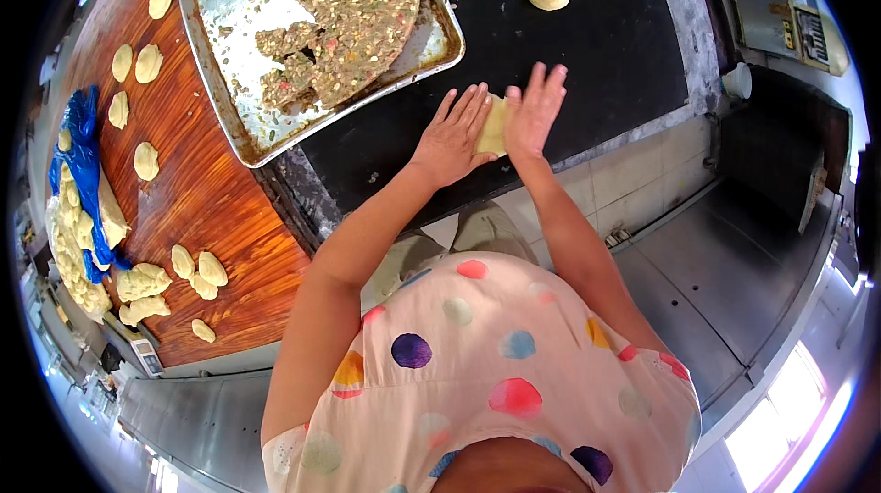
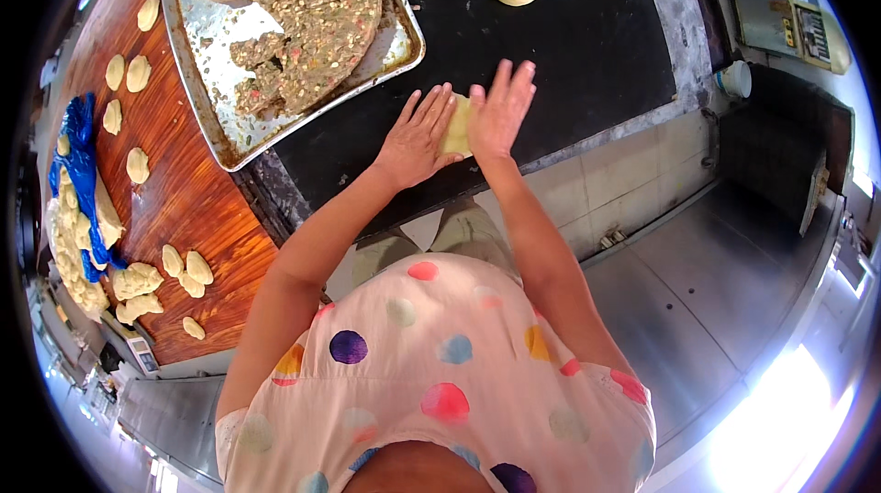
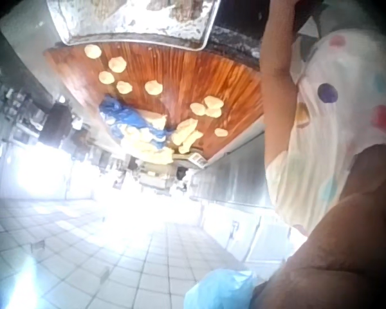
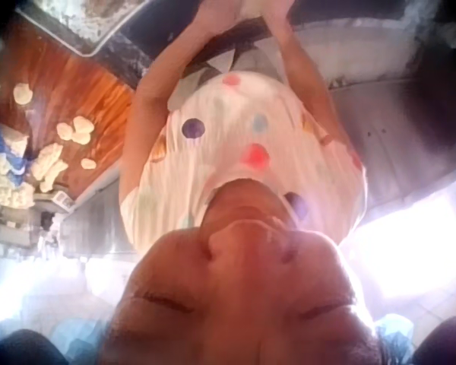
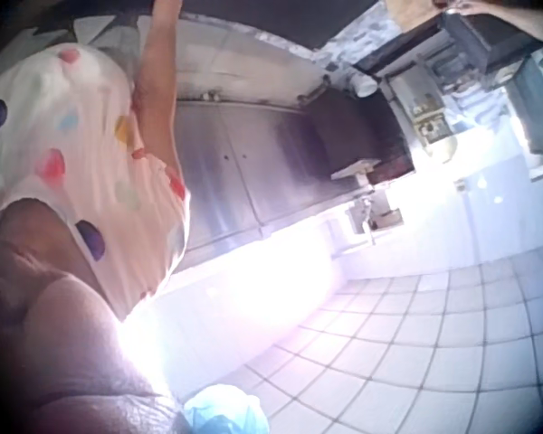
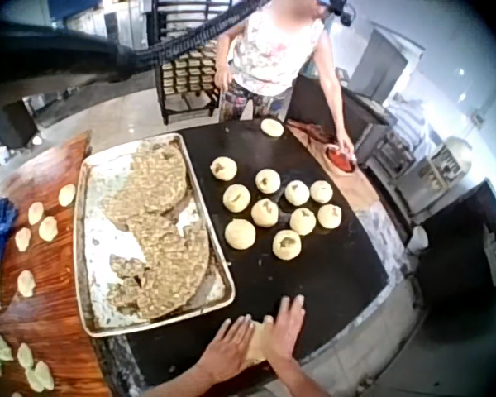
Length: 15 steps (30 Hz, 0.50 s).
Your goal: The person flattens small dough balls, scoops a crumbly filling from a metal tray, places it into the dough, and seals each piece into a round bun. The finished buns are placed on a black mat on the table. Other people at the table perform similar actions.
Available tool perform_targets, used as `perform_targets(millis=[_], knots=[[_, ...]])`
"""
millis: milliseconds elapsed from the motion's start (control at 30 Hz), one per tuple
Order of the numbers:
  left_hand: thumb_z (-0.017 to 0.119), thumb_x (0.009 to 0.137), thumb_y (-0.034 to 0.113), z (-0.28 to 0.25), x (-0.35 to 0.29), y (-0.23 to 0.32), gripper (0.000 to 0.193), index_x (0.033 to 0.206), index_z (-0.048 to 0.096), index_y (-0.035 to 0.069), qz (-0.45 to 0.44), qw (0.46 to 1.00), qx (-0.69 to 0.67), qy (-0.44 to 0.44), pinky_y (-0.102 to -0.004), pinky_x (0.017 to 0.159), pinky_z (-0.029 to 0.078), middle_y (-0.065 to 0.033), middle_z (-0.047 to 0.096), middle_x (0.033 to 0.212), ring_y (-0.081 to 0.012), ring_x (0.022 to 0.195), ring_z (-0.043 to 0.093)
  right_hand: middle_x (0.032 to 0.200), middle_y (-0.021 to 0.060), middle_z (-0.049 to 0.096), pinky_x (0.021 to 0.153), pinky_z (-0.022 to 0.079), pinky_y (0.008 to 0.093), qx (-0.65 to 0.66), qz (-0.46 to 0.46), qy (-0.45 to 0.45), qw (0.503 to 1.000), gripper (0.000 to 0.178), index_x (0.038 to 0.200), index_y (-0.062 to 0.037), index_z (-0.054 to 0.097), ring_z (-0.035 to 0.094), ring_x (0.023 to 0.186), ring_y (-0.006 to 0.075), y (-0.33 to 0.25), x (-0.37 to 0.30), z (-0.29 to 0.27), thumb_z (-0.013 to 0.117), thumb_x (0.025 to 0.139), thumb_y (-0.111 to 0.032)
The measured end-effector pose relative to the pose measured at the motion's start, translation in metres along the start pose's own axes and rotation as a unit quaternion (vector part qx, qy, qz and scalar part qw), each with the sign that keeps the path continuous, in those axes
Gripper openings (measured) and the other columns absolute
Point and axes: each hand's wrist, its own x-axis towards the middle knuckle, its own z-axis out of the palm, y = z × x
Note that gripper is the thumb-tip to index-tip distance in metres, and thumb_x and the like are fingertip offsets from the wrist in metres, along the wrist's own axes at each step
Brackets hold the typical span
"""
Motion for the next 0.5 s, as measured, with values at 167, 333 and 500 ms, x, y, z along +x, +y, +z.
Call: perform_targets(millis=[167, 333, 500], knots=[[0.052, 0.087, 0.06, 0.003, 0.002, 0.004, 0.093, 0.148, 0.024, -0.005, -0.024, 1.0, 0.005, -0.005, -0.0462, 0.12, 0.007, -0.02, 0.02, 0.156, -0.0299, 0.147, 0.014, 0.154, 0.0304, 0.017, 0.117, 0.011, 0.0517, -0.028, -0.061, -0.053, 0.996, 0.062, 0.146, -0.0032, 0.033, 0.017, 0.144, 0.0406, 0.0, 0.008, -0.001, 0.047, 0.096, -0.037], [0.051, 0.088, 0.061, 0.004, -0.01, 0.002, 0.097, 0.15, 0.016, -0.004, -0.068, 0.997, 0.036, -0.009, -0.0492, 0.12, 0.003, -0.0196, 0.013, 0.158, -0.03, 0.148, 0.011, 0.154, 0.0289, 0.016, 0.117, 0.01, 0.0525, -0.074, -0.058, -0.05, 0.994, 0.065, 0.147, -0.0014, 0.03, 0.016, 0.145, 0.039, 0.011, -0.002, -0.007, 0.047, 0.096, -0.038], [0.052, 0.088, 0.06, -0.001, -0.008, 0.0, 0.095, 0.15, 0.016, -0.003, -0.056, 0.998, -0.004, 0.005, -0.0499, 0.119, 0.005, -0.023, 0.012, 0.158, -0.0326, 0.148, 0.011, 0.154, 0.0275, 0.018, 0.117, 0.016, 0.0488, -0.034, -0.034, -0.047, 0.998, 0.058, 0.145, -0.0027, 0.035, 0.02, 0.143, 0.0394, 0.015, -0.001, -0.008, 0.048, 0.096, -0.031]])
